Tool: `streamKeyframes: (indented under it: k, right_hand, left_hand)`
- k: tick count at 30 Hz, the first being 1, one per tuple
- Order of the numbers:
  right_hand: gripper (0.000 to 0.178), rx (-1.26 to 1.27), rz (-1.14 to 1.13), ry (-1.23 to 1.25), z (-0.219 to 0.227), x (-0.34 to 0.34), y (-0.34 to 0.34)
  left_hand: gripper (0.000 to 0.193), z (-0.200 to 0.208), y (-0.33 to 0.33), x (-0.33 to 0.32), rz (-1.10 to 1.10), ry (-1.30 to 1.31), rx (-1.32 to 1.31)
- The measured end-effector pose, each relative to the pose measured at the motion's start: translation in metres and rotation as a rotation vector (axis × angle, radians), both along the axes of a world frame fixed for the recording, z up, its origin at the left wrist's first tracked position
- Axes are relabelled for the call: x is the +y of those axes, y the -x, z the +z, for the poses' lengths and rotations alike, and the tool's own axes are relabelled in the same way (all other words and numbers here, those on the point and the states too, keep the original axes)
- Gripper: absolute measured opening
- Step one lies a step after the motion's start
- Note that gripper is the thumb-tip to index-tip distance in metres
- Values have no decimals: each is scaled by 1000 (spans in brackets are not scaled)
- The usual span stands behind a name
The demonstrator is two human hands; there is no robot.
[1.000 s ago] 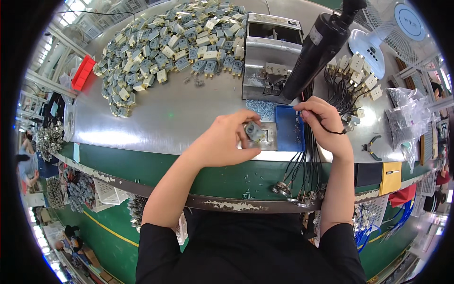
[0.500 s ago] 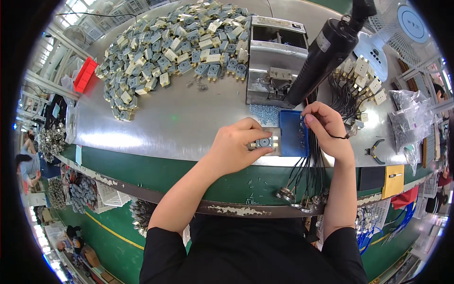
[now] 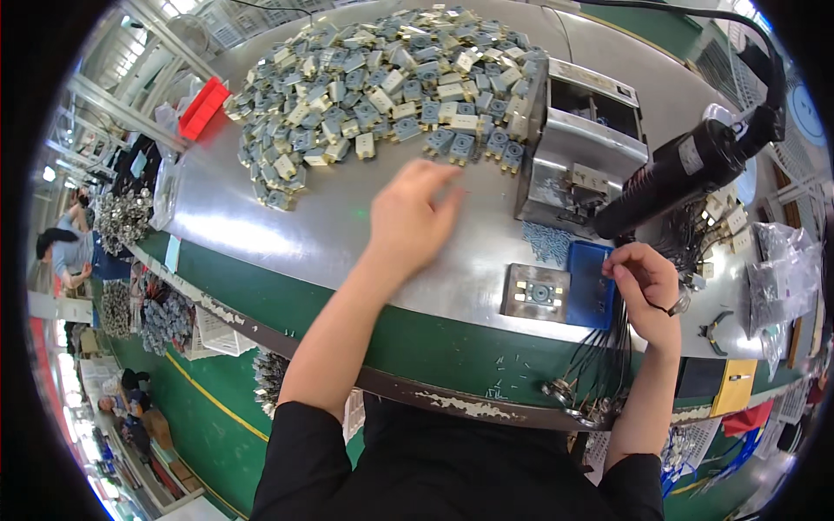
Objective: Manually assembling electronic components by inserting wires and using a power tool to secure parts.
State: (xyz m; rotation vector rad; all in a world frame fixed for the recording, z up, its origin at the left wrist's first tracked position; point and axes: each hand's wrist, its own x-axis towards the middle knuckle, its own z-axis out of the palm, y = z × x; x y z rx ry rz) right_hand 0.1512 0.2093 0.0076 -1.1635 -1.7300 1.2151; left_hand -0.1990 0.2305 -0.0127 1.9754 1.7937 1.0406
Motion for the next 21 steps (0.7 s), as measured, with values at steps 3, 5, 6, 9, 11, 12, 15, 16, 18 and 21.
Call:
streamKeyframes:
  k: [3, 5, 6, 9, 11, 12, 15, 16, 18, 21]
  right_hand:
    - [13, -56, 53, -162, 6, 4, 5]
    - [14, -42, 24, -305, 7, 4, 11]
    - [14, -41, 24, -306, 8, 3, 11]
    - [16, -46, 21, -321, 13, 0, 10]
    - [17, -73, 50, -341, 16, -1, 11]
    - [17, -74, 43, -345, 16, -2, 11]
    - [21, -56, 159, -285, 16, -2, 15]
    - [21, -63, 148, -284, 17, -2, 20]
    - [17, -21, 185, -432, 20, 1, 37]
    - [20, -67, 209, -291, 29, 8, 51]
  left_hand:
    - [23, -14, 42, 23, 83, -15, 177]
    - [20, -18, 53, 31, -10, -20, 313]
    - [20, -18, 54, 33, -10, -21, 314]
    - [17, -17, 56, 36, -80, -83, 401]
    - [11, -17, 55, 33, -131, -210, 394]
    - [11, -16, 50, 31, -136, -215, 394]
    - [10, -10, 32, 13, -219, -113, -76]
    - [11, -4, 23, 3, -252, 132, -451]
    - [13, 3, 9, -13, -281, 388, -826]
    - [21, 6, -19, -30, -401, 505, -1035]
